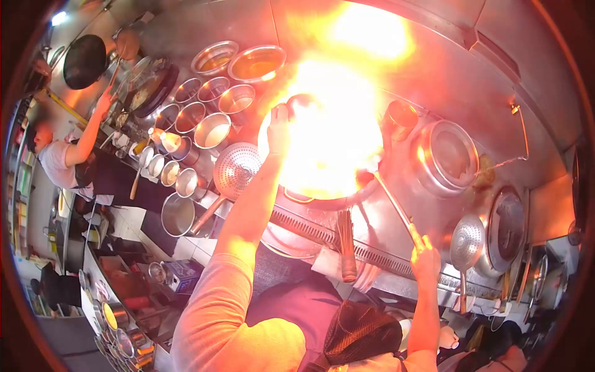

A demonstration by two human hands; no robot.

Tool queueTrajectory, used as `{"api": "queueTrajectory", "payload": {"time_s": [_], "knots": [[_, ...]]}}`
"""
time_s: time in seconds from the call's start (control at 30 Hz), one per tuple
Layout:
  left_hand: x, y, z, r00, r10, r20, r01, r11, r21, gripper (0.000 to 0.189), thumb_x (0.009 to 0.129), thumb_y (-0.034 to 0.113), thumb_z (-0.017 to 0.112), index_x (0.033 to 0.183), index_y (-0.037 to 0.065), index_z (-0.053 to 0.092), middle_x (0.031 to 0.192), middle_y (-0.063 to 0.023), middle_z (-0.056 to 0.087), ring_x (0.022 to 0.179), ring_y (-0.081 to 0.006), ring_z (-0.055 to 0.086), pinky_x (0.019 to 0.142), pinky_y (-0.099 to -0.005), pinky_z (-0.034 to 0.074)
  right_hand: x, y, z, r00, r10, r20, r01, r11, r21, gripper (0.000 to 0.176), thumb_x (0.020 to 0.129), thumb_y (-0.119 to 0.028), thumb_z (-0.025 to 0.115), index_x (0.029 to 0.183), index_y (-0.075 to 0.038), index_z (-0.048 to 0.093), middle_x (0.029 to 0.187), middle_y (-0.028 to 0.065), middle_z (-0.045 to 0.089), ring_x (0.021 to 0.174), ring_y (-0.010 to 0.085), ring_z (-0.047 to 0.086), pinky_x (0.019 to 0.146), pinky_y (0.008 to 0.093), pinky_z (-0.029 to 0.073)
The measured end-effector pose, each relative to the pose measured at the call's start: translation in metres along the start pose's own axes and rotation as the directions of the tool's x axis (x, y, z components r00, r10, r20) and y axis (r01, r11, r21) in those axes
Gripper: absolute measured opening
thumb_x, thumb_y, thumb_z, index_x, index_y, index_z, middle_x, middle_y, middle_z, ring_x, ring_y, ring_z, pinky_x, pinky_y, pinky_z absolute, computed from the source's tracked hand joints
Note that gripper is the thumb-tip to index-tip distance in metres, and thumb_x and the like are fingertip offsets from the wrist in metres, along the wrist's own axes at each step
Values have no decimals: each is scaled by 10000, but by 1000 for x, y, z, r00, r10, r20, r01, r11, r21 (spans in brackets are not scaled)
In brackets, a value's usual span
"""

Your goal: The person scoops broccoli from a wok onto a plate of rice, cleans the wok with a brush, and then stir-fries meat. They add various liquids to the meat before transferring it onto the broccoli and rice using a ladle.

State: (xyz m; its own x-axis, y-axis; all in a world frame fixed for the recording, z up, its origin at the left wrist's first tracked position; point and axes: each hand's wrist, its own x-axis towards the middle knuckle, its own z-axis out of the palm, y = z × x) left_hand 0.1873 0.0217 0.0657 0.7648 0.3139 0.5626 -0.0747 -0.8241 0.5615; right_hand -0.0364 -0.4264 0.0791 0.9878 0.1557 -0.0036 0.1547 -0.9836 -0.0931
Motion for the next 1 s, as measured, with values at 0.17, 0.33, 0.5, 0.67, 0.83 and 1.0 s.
{"api": "queueTrajectory", "payload": {"time_s": [0.17,0.33,0.5,0.67,0.83,1.0], "knots": [[-36,5,26,975,-6,224,-6,999,53,177,954,195,515,1041,42,534,990,-185,653,946,-386,634,794,-420,497,19,-28,-17,999,-26,-46,32,989,142,657,843,-29,599,1439,-264,458,861,132,560,756,350,629,670,468,525],[-84,-17,-40,852,-516,87,506,771,-388,250,827,35,628,1021,-40,488,942,-264,598,760,-390,652,686,-485,500,50,-45,27,988,-106,-109,144,879,455,641,828,-30,619,1440,-129,454,1074,226,624,916,408,641,811,451,520],[-222,-51,-180,562,-804,193,581,218,-784,203,871,23,514,1052,-66,490,926,-155,630,653,-267,676,616,-326,614,112,-84,87,994,-112,-11,95,789,608,627,825,-97,645,1420,-30,457,1316,197,592,1182,312,599,989,376,462],[-394,-107,-379,368,-925,-93,354,232,-906,310,883,11,446,1180,-74,471,963,-189,664,742,-264,710,587,-288,599,110,-77,91,946,-319,55,274,879,390,598,893,-187,622,1445,-69,427,1364,184,558,1240,312,544,1032,387,413],[-597,-76,-546,-242,-696,-676,229,636,-737,298,870,2,463,1160,-45,517,909,-148,677,759,-247,697,591,-276,590,59,-108,76,925,-305,-229,380,786,488,558,931,-203,599,1449,-99,420,994,122,653,830,251,635,728,348,512],[-847,12,-563,-421,-462,-781,755,298,-584,185,946,187,597,947,23,682,855,-68,655,755,-165,601,680,-388,515,66,-173,83,976,-199,-84,172,479,861,510,945,-207,587,1422,-101,444,856,79,625,684,202,600,606,316,494]]}}
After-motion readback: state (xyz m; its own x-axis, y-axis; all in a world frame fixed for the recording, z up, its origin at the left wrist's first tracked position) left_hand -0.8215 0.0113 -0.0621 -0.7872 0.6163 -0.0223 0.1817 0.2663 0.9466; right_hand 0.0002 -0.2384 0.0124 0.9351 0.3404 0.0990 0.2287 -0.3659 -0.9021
